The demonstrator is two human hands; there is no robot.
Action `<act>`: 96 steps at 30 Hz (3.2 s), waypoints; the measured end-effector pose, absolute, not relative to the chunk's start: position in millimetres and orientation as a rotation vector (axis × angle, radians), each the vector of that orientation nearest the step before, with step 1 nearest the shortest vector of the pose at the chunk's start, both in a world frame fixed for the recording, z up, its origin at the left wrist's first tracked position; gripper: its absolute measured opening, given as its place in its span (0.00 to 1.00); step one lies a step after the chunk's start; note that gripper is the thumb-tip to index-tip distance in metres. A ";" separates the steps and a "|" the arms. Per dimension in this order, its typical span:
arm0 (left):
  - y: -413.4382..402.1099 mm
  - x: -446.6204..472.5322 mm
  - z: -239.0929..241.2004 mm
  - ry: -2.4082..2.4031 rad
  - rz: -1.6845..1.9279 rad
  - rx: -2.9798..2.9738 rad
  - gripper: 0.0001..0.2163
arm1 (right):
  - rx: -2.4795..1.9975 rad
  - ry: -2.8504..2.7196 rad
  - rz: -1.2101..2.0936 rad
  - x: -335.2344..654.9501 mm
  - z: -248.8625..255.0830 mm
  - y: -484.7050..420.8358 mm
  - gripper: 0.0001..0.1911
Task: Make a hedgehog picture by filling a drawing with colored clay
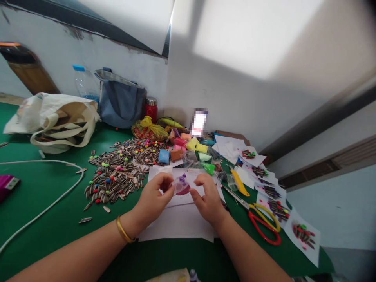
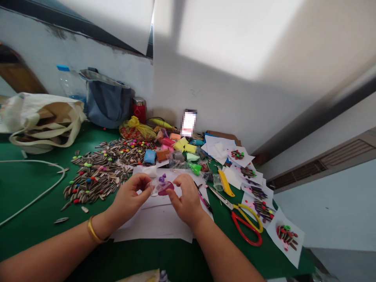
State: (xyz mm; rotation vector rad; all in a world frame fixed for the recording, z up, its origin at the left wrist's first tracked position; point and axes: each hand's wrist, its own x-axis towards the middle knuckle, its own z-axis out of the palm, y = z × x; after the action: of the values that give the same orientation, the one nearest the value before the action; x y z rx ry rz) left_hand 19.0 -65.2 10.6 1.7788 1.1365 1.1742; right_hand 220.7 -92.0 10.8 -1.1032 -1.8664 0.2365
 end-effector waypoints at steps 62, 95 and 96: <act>-63.0 17.3 6.3 0.936 1.043 1.739 0.06 | -1.110 -1.267 1.255 212.2 -4.3 -85.8 0.16; -61.1 15.2 9.7 0.963 1.134 1.752 0.02 | -1.095 -1.685 0.790 219.8 -0.1 -85.1 0.08; -60.9 14.8 10.2 0.967 1.134 1.774 0.02 | -1.097 -1.677 0.787 220.1 -0.4 -84.7 0.08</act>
State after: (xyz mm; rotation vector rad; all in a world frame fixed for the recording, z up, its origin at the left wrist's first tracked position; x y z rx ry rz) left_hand 14.8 -60.9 10.2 1.7743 0.9671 1.1337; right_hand 220.1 -84.7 -0.4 -1.0973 -1.6768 0.7871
